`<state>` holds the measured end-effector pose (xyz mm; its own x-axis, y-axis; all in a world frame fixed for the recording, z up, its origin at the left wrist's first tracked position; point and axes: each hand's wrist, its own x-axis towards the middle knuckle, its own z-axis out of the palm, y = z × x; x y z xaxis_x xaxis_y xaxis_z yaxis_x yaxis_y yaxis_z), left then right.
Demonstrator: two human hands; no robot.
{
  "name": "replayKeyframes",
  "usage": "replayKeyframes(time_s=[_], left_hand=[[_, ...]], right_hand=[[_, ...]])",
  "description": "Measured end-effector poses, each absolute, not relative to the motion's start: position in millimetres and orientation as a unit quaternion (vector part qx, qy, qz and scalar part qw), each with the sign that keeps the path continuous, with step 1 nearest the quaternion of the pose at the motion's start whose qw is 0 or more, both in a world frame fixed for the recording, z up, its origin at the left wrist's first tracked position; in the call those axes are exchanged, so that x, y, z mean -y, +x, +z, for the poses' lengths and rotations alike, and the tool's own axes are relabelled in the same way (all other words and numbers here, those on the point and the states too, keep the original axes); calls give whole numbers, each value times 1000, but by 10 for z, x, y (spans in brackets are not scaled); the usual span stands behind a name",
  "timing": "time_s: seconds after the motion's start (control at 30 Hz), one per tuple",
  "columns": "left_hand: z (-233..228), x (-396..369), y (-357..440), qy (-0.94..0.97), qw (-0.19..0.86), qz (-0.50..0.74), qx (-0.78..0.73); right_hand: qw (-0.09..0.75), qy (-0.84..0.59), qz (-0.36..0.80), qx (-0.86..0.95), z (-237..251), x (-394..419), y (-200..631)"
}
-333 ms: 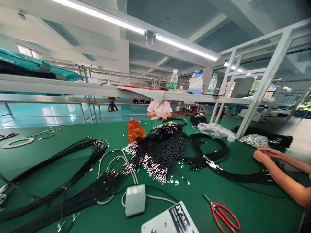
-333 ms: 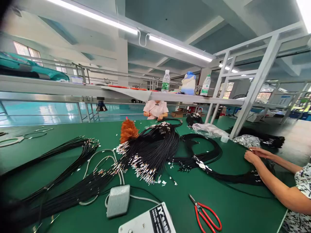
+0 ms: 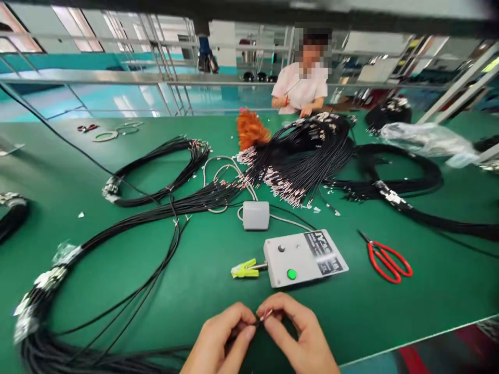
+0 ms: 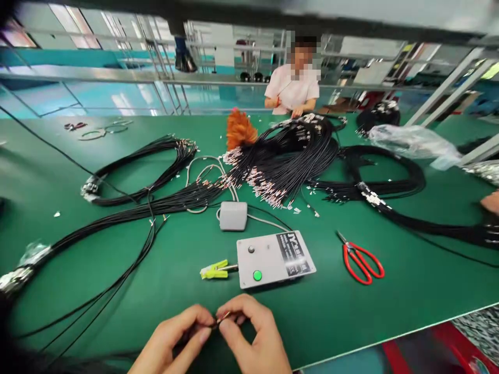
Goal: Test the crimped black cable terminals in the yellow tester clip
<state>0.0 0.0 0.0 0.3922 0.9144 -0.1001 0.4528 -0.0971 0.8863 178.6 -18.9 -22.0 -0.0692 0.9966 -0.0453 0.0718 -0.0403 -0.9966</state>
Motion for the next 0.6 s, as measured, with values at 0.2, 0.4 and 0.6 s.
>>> replayKeyframes(time_s=[0.2,0.4,0.6], left_hand=[[92,-69,70,689,469,276,-479],[37,-46,88,690,447,285,-494],[32,1,139,729,346,318,-497]], right_hand=[[457,-506,600,419,-61,184,1893],[476,-499,616,380,-97,177,1851],[513,-476,637,325,-181,208,1813]])
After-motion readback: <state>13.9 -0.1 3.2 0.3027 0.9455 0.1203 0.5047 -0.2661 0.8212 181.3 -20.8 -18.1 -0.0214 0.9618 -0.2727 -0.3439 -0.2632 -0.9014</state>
